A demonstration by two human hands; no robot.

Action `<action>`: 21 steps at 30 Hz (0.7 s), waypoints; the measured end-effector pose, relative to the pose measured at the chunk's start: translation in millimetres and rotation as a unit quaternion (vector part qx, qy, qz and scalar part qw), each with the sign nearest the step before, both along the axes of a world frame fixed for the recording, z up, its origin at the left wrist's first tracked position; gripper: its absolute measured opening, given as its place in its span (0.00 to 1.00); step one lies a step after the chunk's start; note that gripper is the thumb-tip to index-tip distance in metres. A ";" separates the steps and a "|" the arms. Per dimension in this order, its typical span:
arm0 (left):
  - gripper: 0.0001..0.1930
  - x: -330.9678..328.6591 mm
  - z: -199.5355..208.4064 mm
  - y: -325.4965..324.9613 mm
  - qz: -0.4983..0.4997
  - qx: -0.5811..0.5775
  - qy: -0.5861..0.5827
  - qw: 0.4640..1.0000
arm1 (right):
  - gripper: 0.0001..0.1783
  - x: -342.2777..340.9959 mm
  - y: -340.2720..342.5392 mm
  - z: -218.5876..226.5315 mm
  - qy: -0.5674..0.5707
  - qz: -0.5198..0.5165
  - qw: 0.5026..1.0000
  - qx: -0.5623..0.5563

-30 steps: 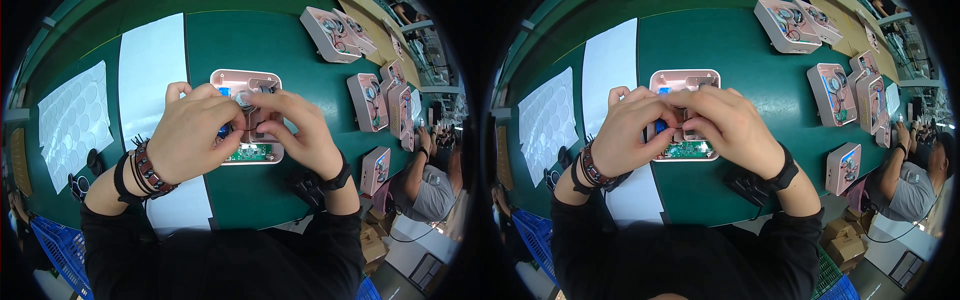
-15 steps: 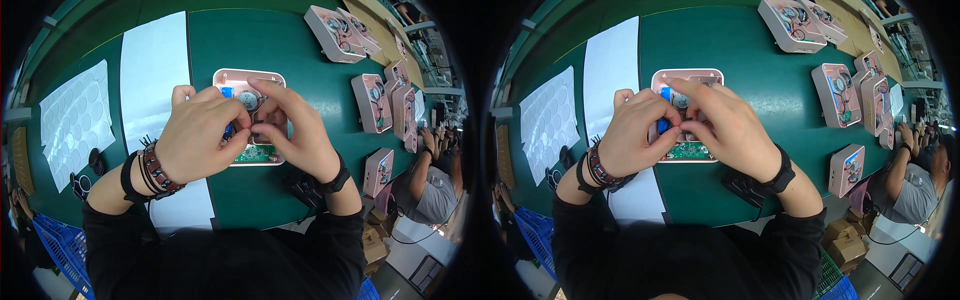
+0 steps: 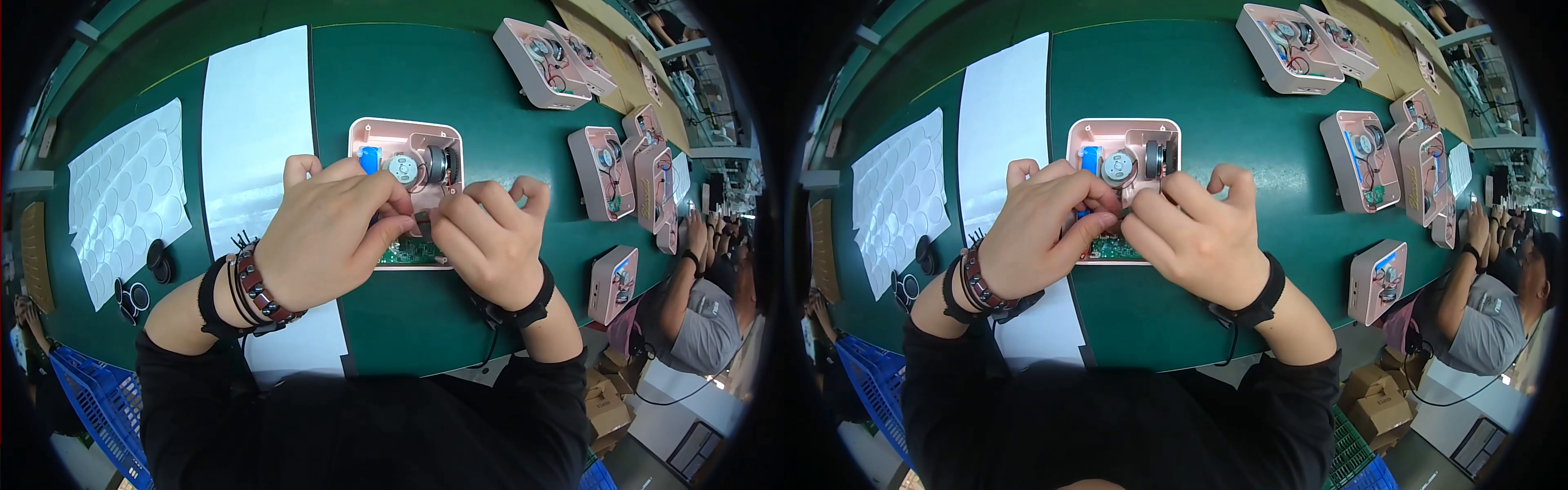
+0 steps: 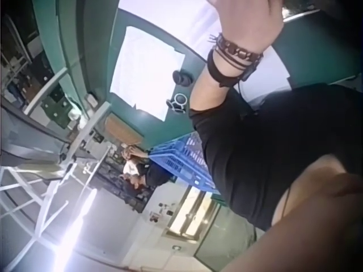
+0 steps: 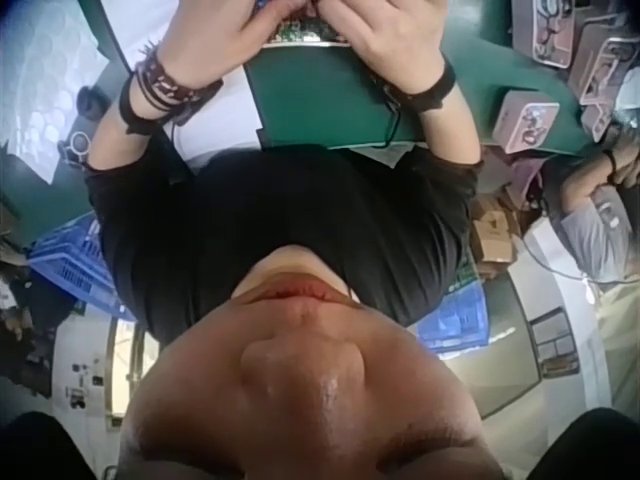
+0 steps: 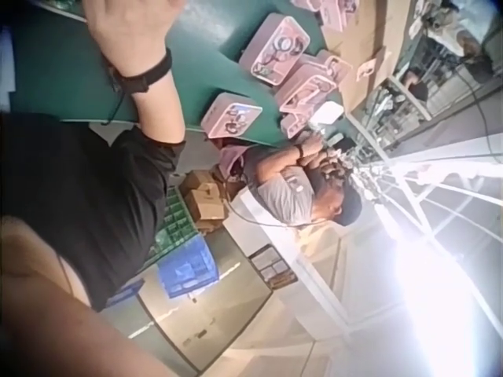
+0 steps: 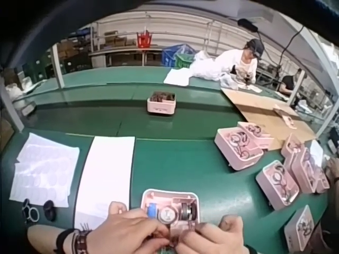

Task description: The person picks up a pink plastic housing and presses a black adhesive strip onto the internal wires before setting it aside to repeat the process.

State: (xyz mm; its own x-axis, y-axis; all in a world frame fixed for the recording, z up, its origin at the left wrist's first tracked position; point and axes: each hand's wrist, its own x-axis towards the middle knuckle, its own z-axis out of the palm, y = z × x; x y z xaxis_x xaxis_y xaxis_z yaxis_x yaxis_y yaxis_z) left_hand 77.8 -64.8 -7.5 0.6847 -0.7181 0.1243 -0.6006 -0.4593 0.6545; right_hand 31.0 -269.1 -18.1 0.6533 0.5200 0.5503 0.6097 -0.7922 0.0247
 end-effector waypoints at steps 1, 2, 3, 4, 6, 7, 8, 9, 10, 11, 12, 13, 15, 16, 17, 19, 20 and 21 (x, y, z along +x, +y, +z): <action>0.02 -0.3 -1.6 -1.1 0.009 -0.008 -0.004 1.000 | 0.08 -1.1 0.0 0.9 -0.012 -0.005 1.000 -0.017; 0.01 -0.4 -2.8 -2.4 0.017 -0.016 -0.009 1.000 | 0.07 -2.3 -0.1 2.6 -0.025 -0.010 0.999 -0.034; 0.02 0.5 -4.1 -4.3 0.021 -0.027 -0.017 0.999 | 0.06 -4.5 -0.6 4.6 -0.040 -0.020 0.998 -0.054; 0.02 -0.4 -4.1 -4.4 0.018 -0.031 -0.023 0.999 | 0.06 -7.2 0.1 6.4 -0.046 -0.023 0.997 -0.058; 0.02 -0.3 -6.2 -5.1 0.011 -0.034 0.013 0.999 | 0.06 -7.7 0.0 7.0 -0.006 -0.011 0.999 -0.037; 0.01 0.2 -6.7 -5.6 0.006 -0.035 0.030 0.999 | 0.06 -7.2 -0.6 7.2 0.012 -0.006 1.000 -0.027; 0.01 0.5 -8.7 -5.8 -0.002 -0.045 0.018 0.999 | 0.06 -7.3 -1.7 4.8 0.000 -0.014 0.999 -0.037; 0.01 0.7 -11.3 -5.1 0.003 -0.052 0.030 0.998 | 0.06 -6.8 -2.9 0.1 0.007 0.011 1.000 -0.004; 0.01 -1.1 -12.7 -2.3 0.011 -0.055 0.046 0.997 | 0.05 -7.4 -2.2 -4.1 0.018 0.040 0.999 0.032; 0.02 -1.1 -13.7 -2.6 0.020 -0.058 0.063 0.996 | 0.05 -8.2 -3.5 -6.1 0.030 0.070 0.995 0.068; 0.02 -0.1 -14.6 -5.0 0.015 -0.064 0.056 0.996 | 0.05 -9.5 -6.0 -7.1 0.022 0.067 0.996 0.062; 0.02 -1.0 -14.2 -4.7 0.013 -0.062 0.055 0.997 | 0.06 -10.5 -5.6 -6.5 0.026 0.075 0.994 0.070; 0.02 -2.8 -14.3 -3.4 0.010 -0.055 0.057 0.997 | 0.08 -11.5 -4.0 -7.1 0.037 0.094 0.991 0.088; 0.02 -2.2 -16.1 -3.0 0.013 -0.054 0.058 0.997 | 0.08 -10.7 -4.6 -8.9 0.039 0.097 0.991 0.089; 0.02 0.8 -17.3 -4.5 0.010 -0.070 0.061 0.996 | 0.09 -8.1 -6.3 -10.4 0.045 0.100 0.988 0.110; 0.02 2.9 -19.1 -5.1 0.009 -0.096 0.077 0.992 | 0.13 -5.9 -7.3 -12.7 0.071 0.108 0.979 0.159; 0.02 1.7 -19.1 -3.7 0.019 -0.088 0.089 0.992 | 0.13 -5.6 -6.1 -11.5 0.083 0.115 0.975 0.168; 0.02 1.8 -18.0 -4.0 0.017 -0.089 0.081 0.993 | 0.14 -4.3 -6.0 -7.8 0.083 0.100 0.975 0.182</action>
